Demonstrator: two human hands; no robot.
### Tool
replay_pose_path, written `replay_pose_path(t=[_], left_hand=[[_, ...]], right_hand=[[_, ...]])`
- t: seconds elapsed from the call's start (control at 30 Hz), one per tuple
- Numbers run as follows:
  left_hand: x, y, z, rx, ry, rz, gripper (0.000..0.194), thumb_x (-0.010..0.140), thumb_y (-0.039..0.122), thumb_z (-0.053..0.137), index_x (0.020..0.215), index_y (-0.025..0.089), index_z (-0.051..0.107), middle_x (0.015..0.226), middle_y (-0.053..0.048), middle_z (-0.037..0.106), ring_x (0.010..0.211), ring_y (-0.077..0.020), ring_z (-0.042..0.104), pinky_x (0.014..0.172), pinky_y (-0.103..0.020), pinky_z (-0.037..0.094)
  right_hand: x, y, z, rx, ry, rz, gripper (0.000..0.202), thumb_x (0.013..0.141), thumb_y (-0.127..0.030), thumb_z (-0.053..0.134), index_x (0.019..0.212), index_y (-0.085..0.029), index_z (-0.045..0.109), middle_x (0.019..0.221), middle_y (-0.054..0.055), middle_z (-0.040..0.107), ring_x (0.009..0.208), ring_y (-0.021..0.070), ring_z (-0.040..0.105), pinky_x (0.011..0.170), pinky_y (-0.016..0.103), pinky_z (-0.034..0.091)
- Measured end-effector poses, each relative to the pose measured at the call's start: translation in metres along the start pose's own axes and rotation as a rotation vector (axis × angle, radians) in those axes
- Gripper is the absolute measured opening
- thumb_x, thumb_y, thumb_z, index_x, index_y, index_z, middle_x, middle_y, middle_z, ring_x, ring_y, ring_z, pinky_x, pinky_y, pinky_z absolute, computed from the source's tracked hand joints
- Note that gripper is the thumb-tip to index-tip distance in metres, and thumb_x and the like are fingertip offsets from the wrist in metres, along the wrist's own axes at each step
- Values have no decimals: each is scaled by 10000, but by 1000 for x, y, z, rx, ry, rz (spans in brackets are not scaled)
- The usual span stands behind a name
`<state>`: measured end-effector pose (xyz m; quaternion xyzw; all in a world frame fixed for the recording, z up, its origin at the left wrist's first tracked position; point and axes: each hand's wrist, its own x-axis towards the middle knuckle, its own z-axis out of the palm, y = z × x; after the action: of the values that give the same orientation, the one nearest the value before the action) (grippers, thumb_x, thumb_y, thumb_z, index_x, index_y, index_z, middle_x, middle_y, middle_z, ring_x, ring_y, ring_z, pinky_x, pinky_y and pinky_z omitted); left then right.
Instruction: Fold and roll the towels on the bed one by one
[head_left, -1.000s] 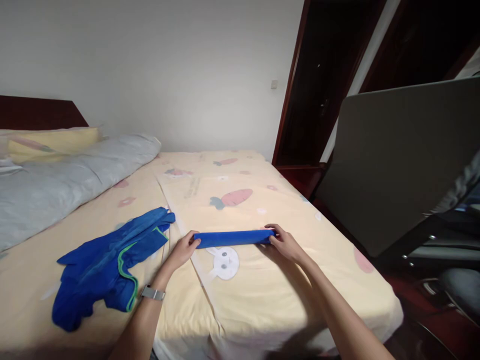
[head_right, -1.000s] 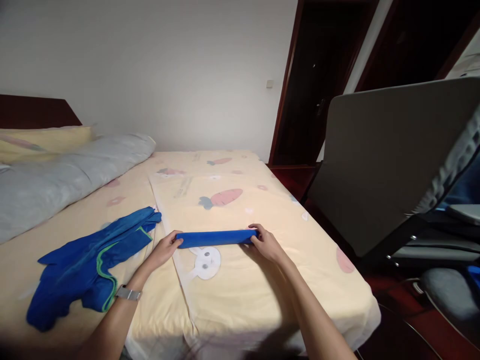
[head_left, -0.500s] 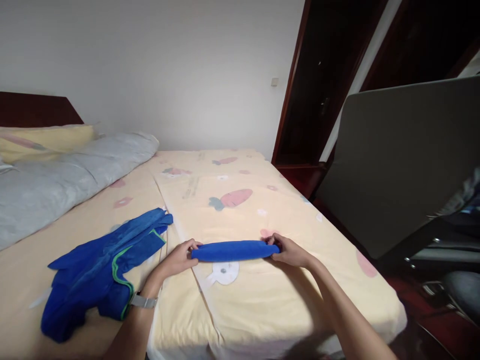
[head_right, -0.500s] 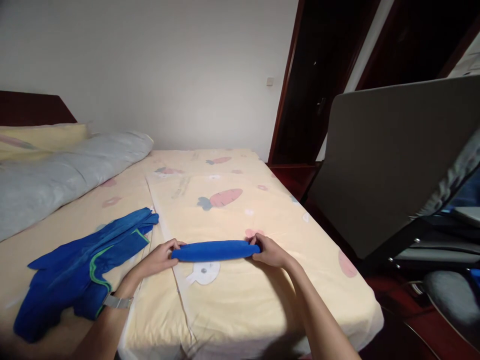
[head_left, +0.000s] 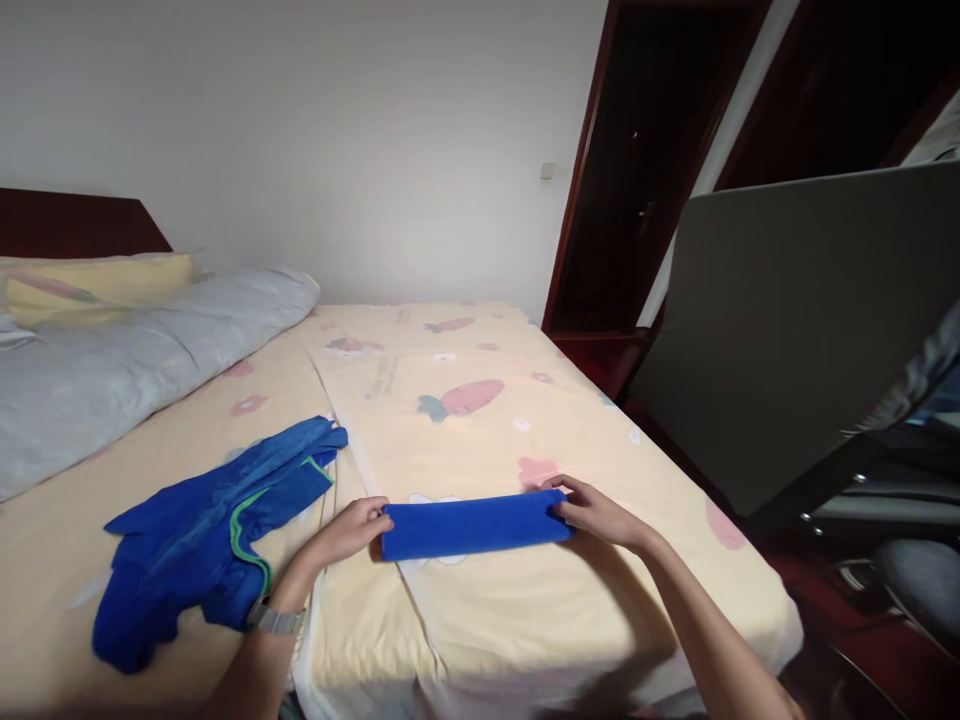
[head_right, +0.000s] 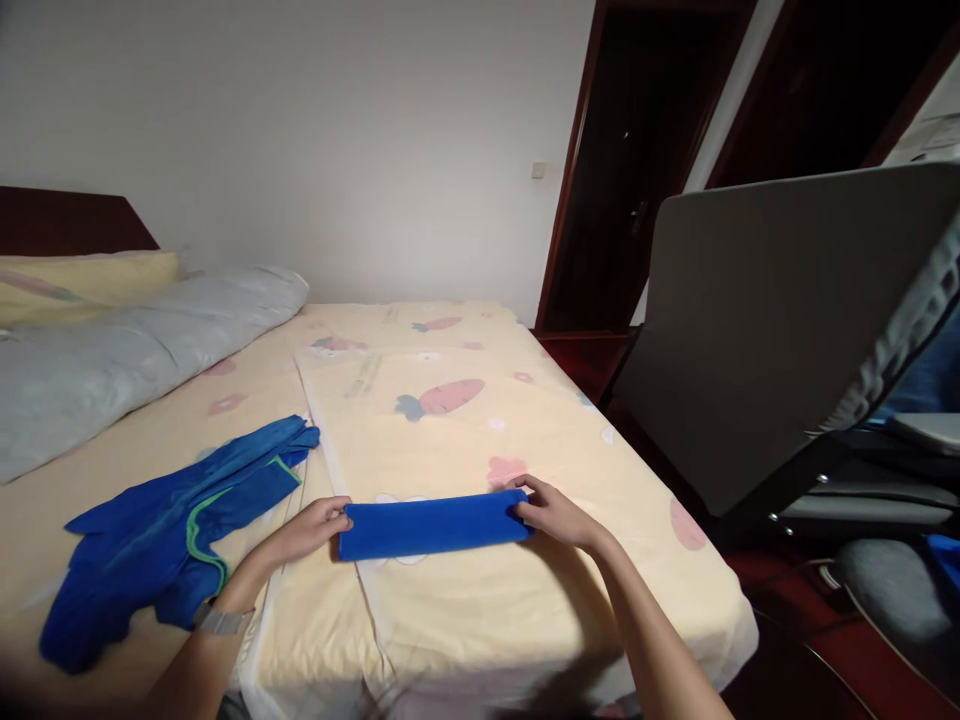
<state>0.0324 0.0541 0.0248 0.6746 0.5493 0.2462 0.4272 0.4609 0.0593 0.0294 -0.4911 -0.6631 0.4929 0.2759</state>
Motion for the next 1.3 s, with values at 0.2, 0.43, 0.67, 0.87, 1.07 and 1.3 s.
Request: replay_pose_path(t=[0.2, 0.43, 0.67, 0.87, 1.07, 1.3], left_hand=[[-10, 6, -3, 322, 244, 159, 165, 811, 317, 603, 935, 219, 650, 759, -4, 653, 753, -212, 639, 702, -292, 467], [-27, 16, 16, 626, 164, 479, 478, 790, 249, 697, 1262, 308, 647, 1347, -58, 642, 1250, -271, 574, 1075, -408, 456], [-25, -10, 22, 810, 203, 556, 595, 841, 121, 587, 1407, 301, 553, 1423, -31, 618, 1274, -237, 601, 1105, -410, 476], [-28, -5, 19, 900, 283, 663, 552, 878, 124, 561, 1417, 241, 533, 1383, -65, 650, 1228, -245, 642, 1097, -416, 497], [-28, 4, 33, 931, 329, 813, 514, 904, 114, 513, 1410, 199, 544, 1328, -104, 684, 1202, -254, 662, 1089, -428, 508], [-26, 11, 58, 948, 358, 904, 457, 872, 116, 528, 1318, 160, 618, 1198, -121, 748, 1069, -269, 721, 977, -435, 584]], right_hand=[[-6, -5, 9, -461, 237, -223, 407, 810, -224, 570, 1209, -217, 653, 1231, 115, 635, 1134, 288, 601, 1002, 454, 475], [-12, -20, 42, -797, 50, -422, 781, 725, -219, 703, 1475, -245, 488, 1477, 137, 511, 1335, 355, 492, 1117, 517, 414], [-1, 2, 42, -897, 174, -504, 618, 804, -87, 604, 1406, -217, 549, 1380, 119, 615, 1218, 328, 613, 1022, 503, 522], [-6, -1, 34, -916, 337, -592, 520, 880, -80, 548, 1373, -242, 563, 1313, 98, 661, 1160, 301, 648, 1000, 497, 537], [-13, -7, 22, -950, 448, -627, 497, 975, -130, 445, 1450, -270, 494, 1423, 76, 581, 1273, 293, 573, 1093, 518, 458], [-26, 1, 8, -939, 450, -489, 453, 924, -158, 482, 1355, -260, 580, 1267, 93, 684, 1112, 308, 668, 925, 495, 559]])
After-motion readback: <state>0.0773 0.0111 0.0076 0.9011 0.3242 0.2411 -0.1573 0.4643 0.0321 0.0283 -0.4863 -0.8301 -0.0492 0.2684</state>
